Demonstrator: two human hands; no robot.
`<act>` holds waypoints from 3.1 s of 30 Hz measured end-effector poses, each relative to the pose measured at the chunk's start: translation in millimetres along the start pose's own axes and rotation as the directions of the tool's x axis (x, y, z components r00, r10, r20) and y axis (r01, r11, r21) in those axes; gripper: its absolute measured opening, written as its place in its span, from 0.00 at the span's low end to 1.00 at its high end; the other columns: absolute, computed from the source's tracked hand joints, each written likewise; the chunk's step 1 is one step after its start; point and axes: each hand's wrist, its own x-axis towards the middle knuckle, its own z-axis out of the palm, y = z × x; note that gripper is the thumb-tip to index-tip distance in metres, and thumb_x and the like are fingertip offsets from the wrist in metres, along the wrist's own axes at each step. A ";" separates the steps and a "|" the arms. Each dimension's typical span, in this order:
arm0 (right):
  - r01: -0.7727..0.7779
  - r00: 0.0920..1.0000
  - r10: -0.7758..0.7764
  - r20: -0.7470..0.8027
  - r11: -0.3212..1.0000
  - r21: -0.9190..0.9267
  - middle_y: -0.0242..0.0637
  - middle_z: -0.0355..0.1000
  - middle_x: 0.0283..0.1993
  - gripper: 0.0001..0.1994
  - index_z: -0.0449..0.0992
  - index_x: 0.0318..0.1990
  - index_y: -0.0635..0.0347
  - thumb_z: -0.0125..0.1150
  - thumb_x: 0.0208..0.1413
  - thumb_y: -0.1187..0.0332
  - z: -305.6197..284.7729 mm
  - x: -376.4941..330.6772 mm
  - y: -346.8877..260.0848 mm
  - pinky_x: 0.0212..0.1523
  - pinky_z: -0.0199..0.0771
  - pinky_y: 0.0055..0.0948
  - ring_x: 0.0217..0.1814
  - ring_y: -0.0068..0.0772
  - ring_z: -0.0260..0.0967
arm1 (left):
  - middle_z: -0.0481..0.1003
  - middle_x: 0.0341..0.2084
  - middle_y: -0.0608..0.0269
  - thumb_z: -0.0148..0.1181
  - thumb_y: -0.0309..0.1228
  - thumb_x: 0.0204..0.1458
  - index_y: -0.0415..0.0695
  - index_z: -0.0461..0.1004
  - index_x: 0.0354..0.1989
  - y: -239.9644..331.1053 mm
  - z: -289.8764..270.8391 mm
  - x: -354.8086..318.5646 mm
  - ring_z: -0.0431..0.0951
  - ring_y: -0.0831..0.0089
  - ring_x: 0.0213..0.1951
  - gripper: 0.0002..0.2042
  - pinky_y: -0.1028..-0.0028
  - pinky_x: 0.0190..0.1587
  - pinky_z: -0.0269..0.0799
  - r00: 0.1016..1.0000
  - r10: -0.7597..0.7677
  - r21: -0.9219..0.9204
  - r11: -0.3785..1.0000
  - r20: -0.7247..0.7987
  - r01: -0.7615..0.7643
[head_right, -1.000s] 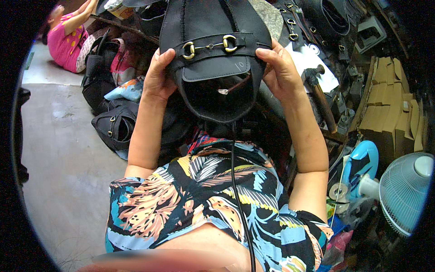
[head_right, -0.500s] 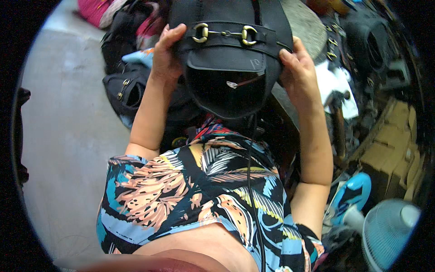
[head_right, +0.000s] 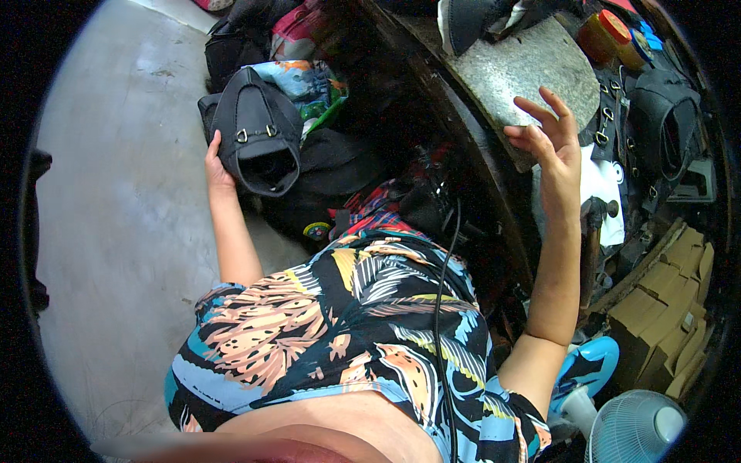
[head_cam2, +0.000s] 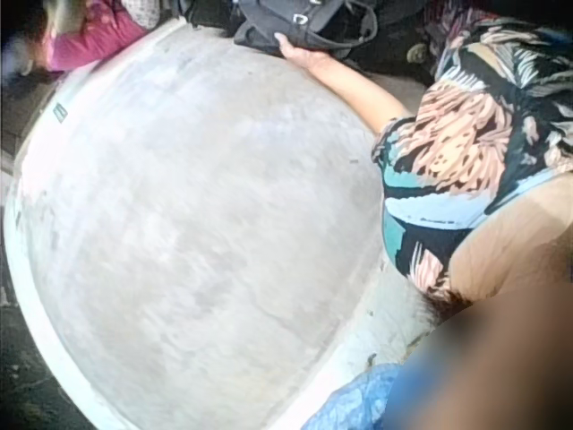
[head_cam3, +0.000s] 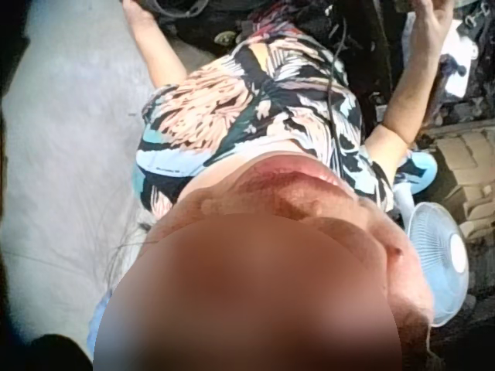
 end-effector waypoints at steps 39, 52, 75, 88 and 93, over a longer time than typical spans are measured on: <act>0.090 0.985 -0.091 -0.145 0.996 -0.016 0.43 0.72 0.51 0.22 0.65 0.60 0.61 0.59 0.59 0.70 -27.4 -12.4 4.3 0.42 0.75 0.26 0.38 0.26 0.74 | 0.46 0.72 0.54 0.72 0.38 0.29 0.59 0.57 0.68 -25.4 82.2 -61.8 0.40 0.48 0.72 0.49 0.31 0.64 0.42 0.926 0.152 0.719 -0.677 0.346 -0.157; 0.111 0.972 -0.115 -0.206 0.993 -0.027 0.41 0.73 0.48 0.19 0.67 0.58 0.63 0.57 0.59 0.72 -34.3 -9.9 6.1 0.41 0.75 0.24 0.36 0.24 0.74 | 0.46 0.71 0.50 0.74 0.51 0.34 0.54 0.59 0.68 -9.8 95.8 -64.6 0.41 0.43 0.71 0.48 0.35 0.65 0.41 0.957 0.193 0.768 -0.638 0.215 -0.044; 0.157 0.876 -0.215 -0.431 0.973 -0.167 0.38 0.75 0.41 0.13 0.70 0.54 0.62 0.52 0.63 0.75 -42.9 -1.8 22.0 0.40 0.77 0.22 0.40 0.22 0.73 | 0.71 0.43 0.51 0.63 0.38 0.51 0.39 0.73 0.47 -196.4 421.7 -71.5 0.69 0.54 0.50 0.18 0.62 0.53 0.66 -0.090 0.008 -0.087 0.350 0.996 -0.933; 0.145 0.913 -0.335 -0.234 0.802 -0.580 0.38 0.77 0.37 0.10 0.78 0.46 0.62 0.61 0.58 0.71 -34.7 -19.2 -18.6 0.38 0.74 0.23 0.38 0.23 0.75 | 0.74 0.41 0.53 0.66 0.32 0.47 0.40 0.76 0.38 -209.6 425.6 -62.1 0.72 0.54 0.48 0.12 0.62 0.52 0.66 -0.128 0.037 -0.133 0.367 0.991 -0.921; 0.067 0.918 -0.324 -0.227 0.693 -0.718 0.38 0.77 0.36 0.09 0.80 0.41 0.62 0.64 0.56 0.68 -48.9 -46.3 -35.9 0.34 0.73 0.24 0.34 0.27 0.75 | 0.73 0.40 0.56 0.66 0.32 0.46 0.42 0.76 0.37 -202.2 424.1 -69.8 0.71 0.55 0.49 0.12 0.63 0.53 0.65 -0.125 0.004 -0.119 0.324 0.992 -0.938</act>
